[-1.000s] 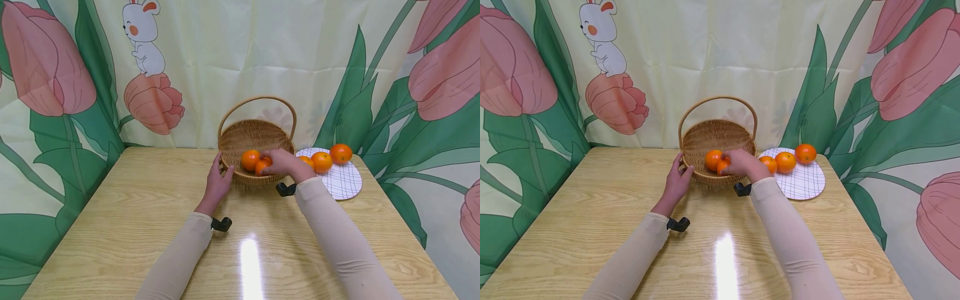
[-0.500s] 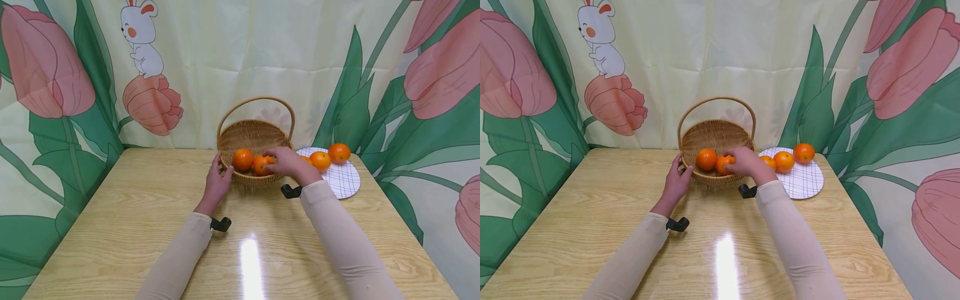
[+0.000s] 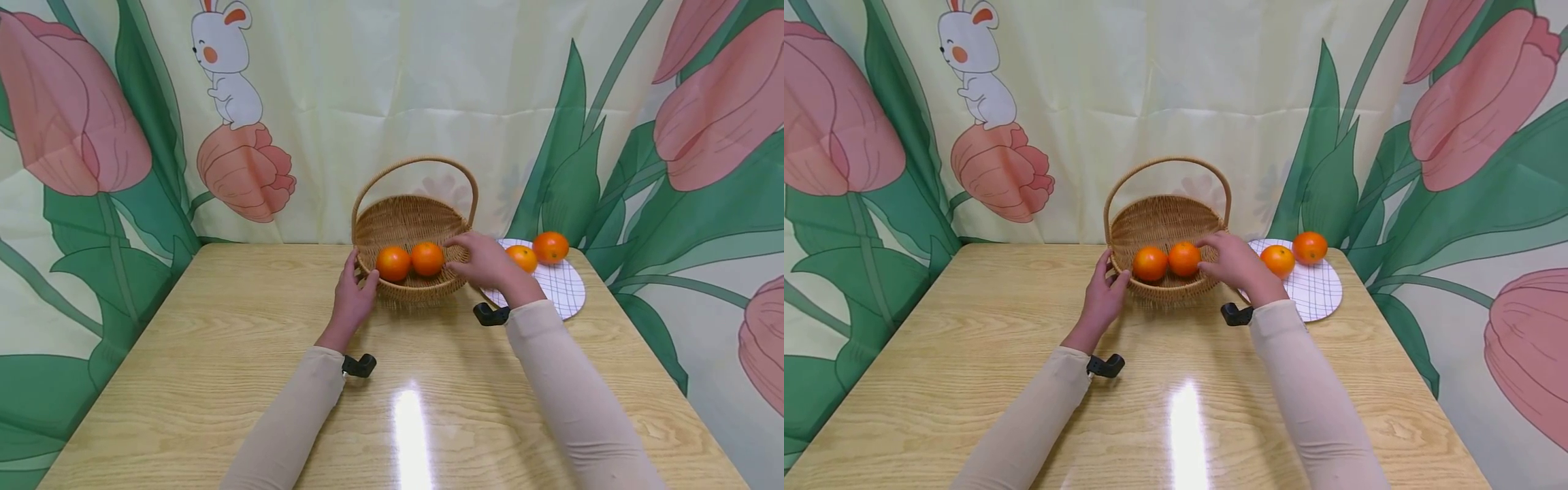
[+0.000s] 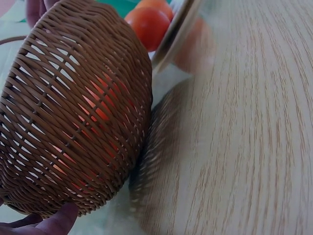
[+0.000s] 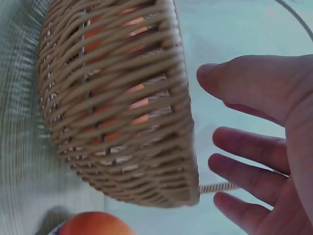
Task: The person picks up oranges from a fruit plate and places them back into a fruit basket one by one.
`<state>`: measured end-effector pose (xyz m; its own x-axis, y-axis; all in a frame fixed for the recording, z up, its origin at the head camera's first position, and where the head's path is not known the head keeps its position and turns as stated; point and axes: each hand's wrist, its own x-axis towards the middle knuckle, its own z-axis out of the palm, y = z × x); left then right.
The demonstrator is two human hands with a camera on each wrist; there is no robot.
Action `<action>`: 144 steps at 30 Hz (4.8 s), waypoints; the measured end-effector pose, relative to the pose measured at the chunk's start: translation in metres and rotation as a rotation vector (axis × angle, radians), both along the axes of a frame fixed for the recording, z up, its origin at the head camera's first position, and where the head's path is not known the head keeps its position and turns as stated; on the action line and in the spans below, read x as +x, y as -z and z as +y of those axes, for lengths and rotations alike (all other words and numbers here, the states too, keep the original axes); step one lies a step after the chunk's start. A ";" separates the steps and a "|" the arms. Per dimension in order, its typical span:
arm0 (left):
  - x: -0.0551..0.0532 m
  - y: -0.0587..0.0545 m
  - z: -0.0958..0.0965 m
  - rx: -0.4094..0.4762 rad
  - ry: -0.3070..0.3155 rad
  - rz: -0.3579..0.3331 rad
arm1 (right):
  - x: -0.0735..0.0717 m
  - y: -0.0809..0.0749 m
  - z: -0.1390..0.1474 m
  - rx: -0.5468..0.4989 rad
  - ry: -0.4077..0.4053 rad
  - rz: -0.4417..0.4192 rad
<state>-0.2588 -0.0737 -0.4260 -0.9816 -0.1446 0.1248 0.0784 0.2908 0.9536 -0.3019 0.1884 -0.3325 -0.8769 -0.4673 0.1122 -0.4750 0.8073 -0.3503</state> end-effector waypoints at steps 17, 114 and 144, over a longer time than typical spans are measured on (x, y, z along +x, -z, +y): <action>-0.002 0.001 0.000 0.000 0.006 0.009 | 0.001 0.010 0.033 -0.137 0.076 0.068; -0.004 0.002 -0.007 0.020 0.044 0.001 | -0.017 0.075 0.067 -0.156 0.262 0.051; -0.006 0.004 -0.008 -0.001 0.041 0.002 | 0.004 0.020 0.058 -0.213 0.274 0.210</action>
<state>-0.2650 -0.0816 -0.4299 -0.9864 -0.1042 0.1272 0.0924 0.2883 0.9531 -0.2978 0.2469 -0.3521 -0.9135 -0.1669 0.3710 -0.3316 0.8338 -0.4413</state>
